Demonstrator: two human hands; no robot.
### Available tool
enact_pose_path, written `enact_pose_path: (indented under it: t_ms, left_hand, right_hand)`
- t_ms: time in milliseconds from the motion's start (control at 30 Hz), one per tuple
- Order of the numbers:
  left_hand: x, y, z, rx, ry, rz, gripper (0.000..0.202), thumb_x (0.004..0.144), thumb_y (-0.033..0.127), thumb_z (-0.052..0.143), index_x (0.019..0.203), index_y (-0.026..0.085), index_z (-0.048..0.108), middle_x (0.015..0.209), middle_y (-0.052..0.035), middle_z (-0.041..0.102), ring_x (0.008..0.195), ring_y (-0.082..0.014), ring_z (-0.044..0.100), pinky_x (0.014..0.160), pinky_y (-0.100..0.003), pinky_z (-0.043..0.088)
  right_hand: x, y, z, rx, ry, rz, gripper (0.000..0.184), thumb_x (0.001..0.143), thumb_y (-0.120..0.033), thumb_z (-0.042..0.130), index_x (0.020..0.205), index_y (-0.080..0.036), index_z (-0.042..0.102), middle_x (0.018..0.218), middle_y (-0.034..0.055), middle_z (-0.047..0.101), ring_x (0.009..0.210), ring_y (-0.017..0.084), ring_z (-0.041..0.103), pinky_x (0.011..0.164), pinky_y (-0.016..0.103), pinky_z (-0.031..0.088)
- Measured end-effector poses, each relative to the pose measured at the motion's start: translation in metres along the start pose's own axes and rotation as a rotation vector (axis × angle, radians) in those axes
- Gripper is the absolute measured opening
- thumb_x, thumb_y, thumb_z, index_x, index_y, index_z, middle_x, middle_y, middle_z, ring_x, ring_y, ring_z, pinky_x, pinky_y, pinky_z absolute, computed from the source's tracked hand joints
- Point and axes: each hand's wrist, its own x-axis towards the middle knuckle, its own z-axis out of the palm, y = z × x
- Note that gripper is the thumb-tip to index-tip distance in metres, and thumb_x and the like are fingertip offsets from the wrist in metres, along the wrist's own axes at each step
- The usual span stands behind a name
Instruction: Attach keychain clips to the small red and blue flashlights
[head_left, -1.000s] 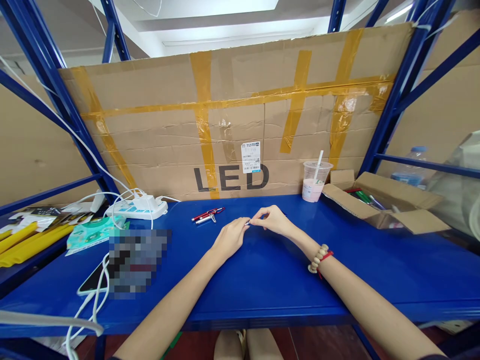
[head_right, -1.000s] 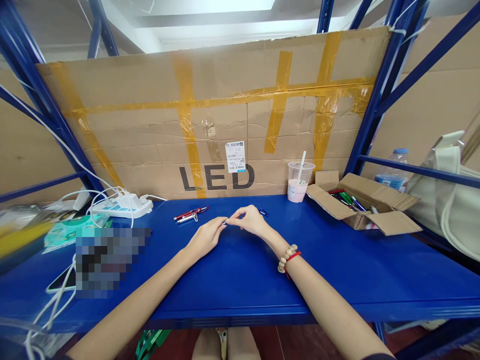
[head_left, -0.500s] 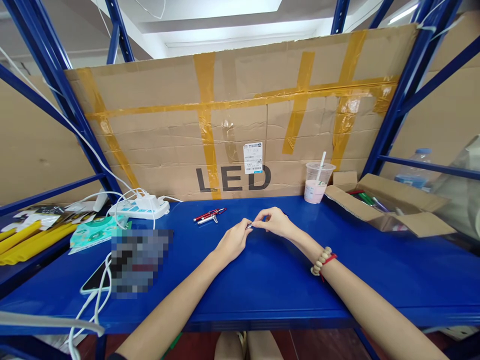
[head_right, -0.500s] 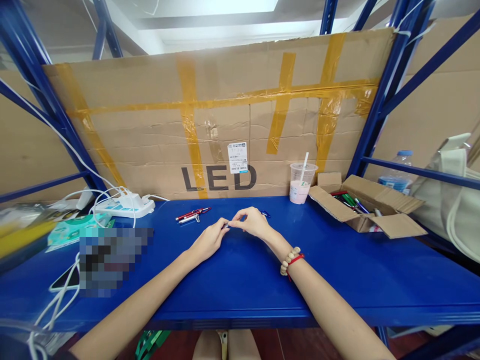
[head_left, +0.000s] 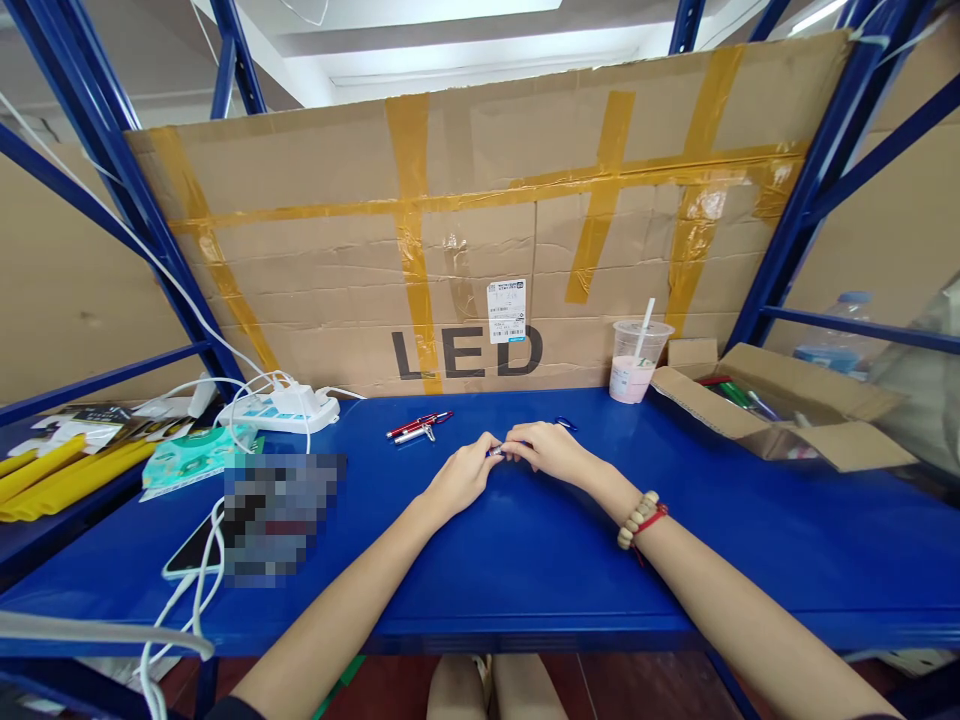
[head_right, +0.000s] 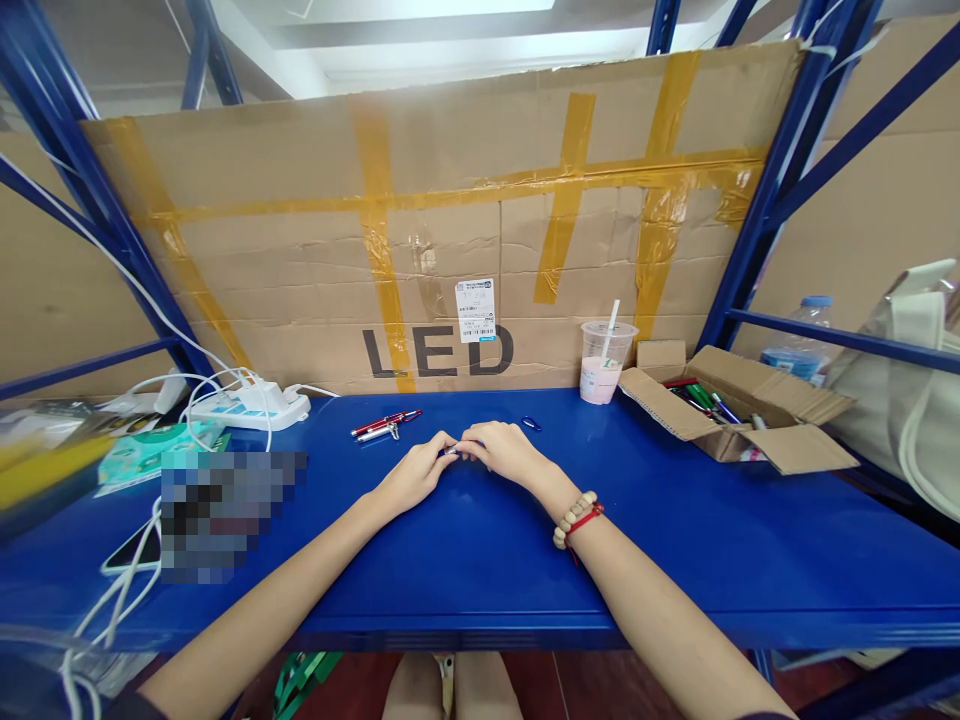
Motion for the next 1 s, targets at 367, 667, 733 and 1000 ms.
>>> enact_pose_path:
  t_ms: [367,667,733,1000]
  left_hand:
    - [-0.002,0.002,-0.002,0.127,0.065,0.016,0.009,0.091,0.020,0.034,0.092,0.019,0.044,0.094,-0.0036,0.060,0.087,-0.0173,0.058,0.072,-0.026,0.042]
    - [0.000,0.001,0.000,0.170,0.197,0.056,0.012,0.090,0.018,0.037,0.090,0.018,0.049,0.088,-0.0036,0.060,0.083,-0.0151,0.057,0.078,-0.027,0.044]
    - [0.001,0.001,0.000,0.185,0.174,0.043,0.014,0.090,0.019,0.037,0.092,0.018,0.051,0.089,-0.0036,0.060,0.084,-0.0154,0.057,0.078,-0.028,0.045]
    - [0.004,-0.001,0.001,0.248,0.191,0.067,0.022,0.089,0.017,0.038,0.105,0.017,0.054,0.104,-0.0057,0.060,0.094,-0.0173,0.057,0.085,-0.031,0.044]
  right_hand:
    - [0.001,-0.013,0.009,-0.147,0.086,0.048,0.037,0.094,-0.032,0.033,0.075,-0.014,0.059,0.082,0.0040,0.060,0.073,0.009,0.053,0.058,0.020,0.024]
    - [0.004,-0.011,0.011,0.245,0.091,0.155,0.044,0.091,-0.042,0.033,0.069,-0.014,0.058,0.059,-0.0007,0.056,0.051,0.006,0.050,0.053,0.017,0.029]
    - [0.003,-0.010,0.011,0.238,0.080,0.161,0.044,0.091,-0.042,0.032,0.070,-0.014,0.058,0.059,-0.0010,0.056,0.049,0.006,0.049,0.053,0.017,0.029]
    - [0.003,-0.011,0.007,0.115,0.084,0.164,0.042,0.092,-0.040,0.031,0.075,-0.017,0.062,0.072,-0.0002,0.061,0.056,0.007,0.051,0.054,0.017,0.028]
